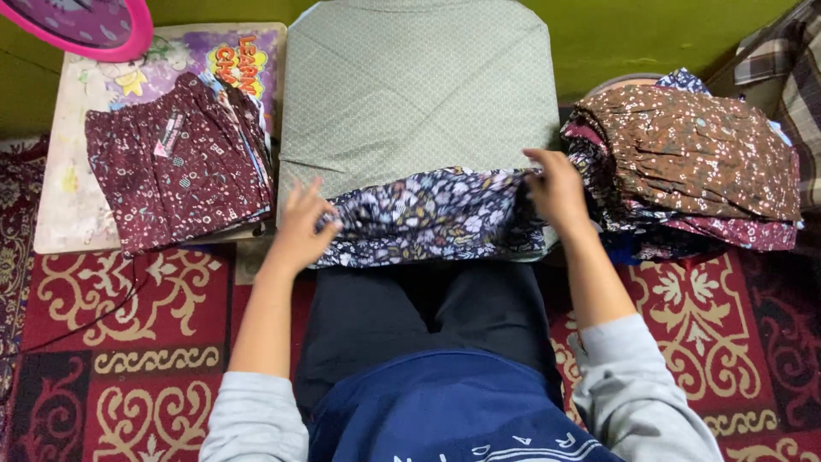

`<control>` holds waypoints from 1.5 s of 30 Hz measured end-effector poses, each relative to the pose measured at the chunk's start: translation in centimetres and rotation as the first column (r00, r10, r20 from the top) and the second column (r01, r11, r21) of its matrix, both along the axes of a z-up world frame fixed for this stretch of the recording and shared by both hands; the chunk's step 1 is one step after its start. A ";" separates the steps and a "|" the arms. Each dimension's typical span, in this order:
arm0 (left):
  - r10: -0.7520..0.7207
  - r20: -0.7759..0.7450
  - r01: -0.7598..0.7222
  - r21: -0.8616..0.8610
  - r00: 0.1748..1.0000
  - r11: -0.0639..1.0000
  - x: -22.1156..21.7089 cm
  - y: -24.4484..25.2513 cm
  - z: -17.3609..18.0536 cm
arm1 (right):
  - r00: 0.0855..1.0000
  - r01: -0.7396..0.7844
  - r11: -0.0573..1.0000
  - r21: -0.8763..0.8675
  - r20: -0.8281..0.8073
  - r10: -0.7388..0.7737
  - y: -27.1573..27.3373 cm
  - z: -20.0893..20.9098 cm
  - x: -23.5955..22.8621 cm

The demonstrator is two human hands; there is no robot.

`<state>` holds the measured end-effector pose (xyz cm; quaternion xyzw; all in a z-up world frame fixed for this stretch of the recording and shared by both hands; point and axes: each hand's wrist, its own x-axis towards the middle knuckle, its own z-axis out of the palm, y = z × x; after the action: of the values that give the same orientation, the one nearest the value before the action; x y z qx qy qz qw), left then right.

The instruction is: Fold and stack patterned garments on a cushioned stool.

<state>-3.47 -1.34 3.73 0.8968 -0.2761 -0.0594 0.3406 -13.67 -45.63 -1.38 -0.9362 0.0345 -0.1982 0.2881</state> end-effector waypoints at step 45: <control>-0.116 0.380 -0.002 0.296 0.917 0.955 3.5 2.1 -2.4 | 0.988 0.132 0.753 -0.644 0.150 -0.045 -1.5 -0.3 -4.8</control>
<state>0.00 0.72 1.38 0.9219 -0.3536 0.0721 0.1410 -18.43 -47.09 -1.64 -0.9608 -0.0105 -0.2695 -0.0640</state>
